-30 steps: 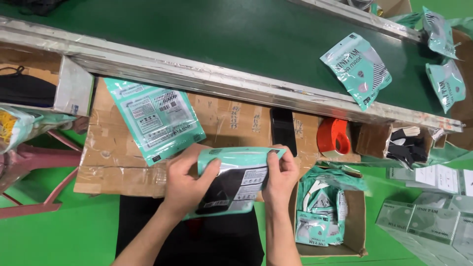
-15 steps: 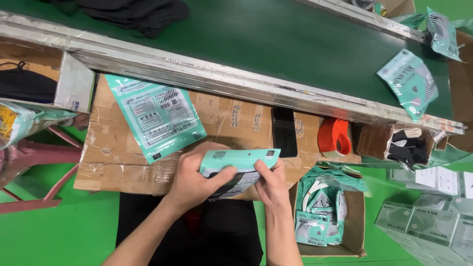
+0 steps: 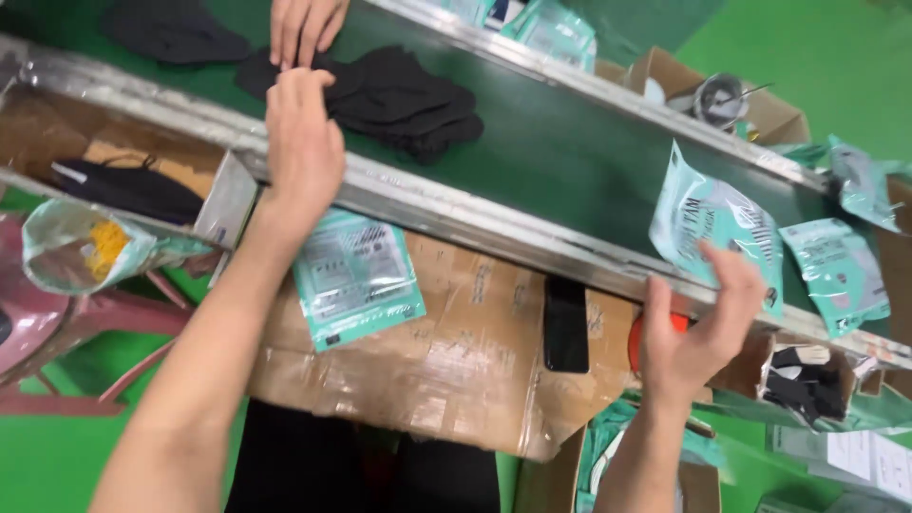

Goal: The recorder is packing black fabric face masks into individual branded plastic pouches on an assembly line.

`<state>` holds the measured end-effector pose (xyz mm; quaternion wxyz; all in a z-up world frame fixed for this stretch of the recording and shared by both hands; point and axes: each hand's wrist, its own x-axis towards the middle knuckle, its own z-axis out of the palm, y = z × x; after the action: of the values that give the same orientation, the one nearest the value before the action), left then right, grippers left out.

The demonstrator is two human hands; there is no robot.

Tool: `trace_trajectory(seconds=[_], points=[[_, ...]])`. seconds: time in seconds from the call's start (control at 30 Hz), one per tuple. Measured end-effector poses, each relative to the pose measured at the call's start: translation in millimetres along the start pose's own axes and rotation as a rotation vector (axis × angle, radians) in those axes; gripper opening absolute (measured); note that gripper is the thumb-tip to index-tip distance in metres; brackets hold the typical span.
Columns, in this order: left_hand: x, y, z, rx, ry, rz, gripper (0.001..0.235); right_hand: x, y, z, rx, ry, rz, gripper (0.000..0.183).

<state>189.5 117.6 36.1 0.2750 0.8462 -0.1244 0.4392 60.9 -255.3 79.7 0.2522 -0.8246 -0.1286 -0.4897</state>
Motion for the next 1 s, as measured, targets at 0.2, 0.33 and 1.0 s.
trace_trajectory(seconds=[0.2,0.33,1.0], points=[[-63.6,89.0,7.6,-0.232,-0.277,0.066,0.041,-127.4,41.3,-0.5,-0.077,-0.165,0.353,0.043],[-172.0,147.4,40.6,-0.434,-0.687,0.081,0.049,-272.9,83.2,-54.4,-0.227,-0.062,0.643,0.053],[-296.0,252.9,134.3,-0.137,-1.096,0.408,0.085,-642.9,292.8,-44.2,-0.233,-0.593,1.382,0.032]])
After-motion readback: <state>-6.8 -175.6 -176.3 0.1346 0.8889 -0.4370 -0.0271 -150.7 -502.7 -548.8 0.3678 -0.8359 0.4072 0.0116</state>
